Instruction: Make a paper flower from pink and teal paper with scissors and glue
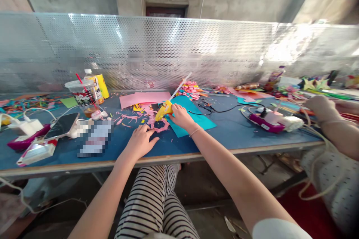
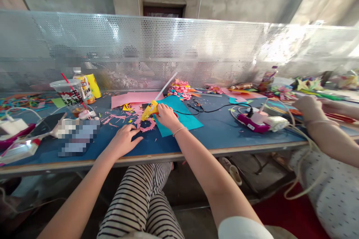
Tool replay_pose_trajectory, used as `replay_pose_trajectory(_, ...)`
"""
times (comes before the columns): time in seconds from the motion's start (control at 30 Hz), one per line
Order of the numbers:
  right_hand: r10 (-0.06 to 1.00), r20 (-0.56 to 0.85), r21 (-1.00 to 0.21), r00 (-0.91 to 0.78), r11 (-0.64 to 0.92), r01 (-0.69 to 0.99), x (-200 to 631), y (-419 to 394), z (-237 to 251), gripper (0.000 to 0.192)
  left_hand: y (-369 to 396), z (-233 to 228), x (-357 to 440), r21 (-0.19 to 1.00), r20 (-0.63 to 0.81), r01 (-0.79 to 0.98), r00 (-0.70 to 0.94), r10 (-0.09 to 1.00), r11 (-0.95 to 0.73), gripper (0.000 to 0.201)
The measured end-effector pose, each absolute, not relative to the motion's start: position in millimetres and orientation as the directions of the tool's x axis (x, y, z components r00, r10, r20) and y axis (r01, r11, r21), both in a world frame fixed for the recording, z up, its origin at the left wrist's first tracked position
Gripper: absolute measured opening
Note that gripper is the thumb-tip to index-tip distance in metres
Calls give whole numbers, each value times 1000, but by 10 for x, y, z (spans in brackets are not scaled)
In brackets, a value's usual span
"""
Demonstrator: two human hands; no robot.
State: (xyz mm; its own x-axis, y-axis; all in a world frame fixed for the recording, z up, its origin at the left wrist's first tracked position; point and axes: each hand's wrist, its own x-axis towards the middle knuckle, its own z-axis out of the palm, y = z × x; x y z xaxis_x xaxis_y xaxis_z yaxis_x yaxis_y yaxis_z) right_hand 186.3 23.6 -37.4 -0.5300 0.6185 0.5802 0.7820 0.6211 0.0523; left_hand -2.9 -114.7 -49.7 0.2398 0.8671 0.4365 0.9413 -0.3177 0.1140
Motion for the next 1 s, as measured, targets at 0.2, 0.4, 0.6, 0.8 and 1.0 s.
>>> replay_pose_trajectory(0.2,619,573,54,-537,625,778,1876,248,-381,20,-1143,-498,-34,111,433,942,240,869,-316,38)
replay_pose_trajectory(0.4,627,584,35,-516,616,787,1866,244,-390,21,-1134,-517,-40,113,442,942,238,865,-317,37)
replay_pose_trajectory(0.6,643,633,-32,-431,578,816,1856,254,-340,27,-1119,-534,-48,118,447,940,237,863,-319,36)
replay_pose_trajectory(0.8,651,759,-309,1,359,881,2307,397,-156,41,-1116,-541,-57,128,445,938,237,863,-324,36)
replay_pose_trajectory(1.0,796,464,-542,388,-91,835,2824,603,-253,49,-1090,-566,-70,145,427,938,228,875,-314,37)
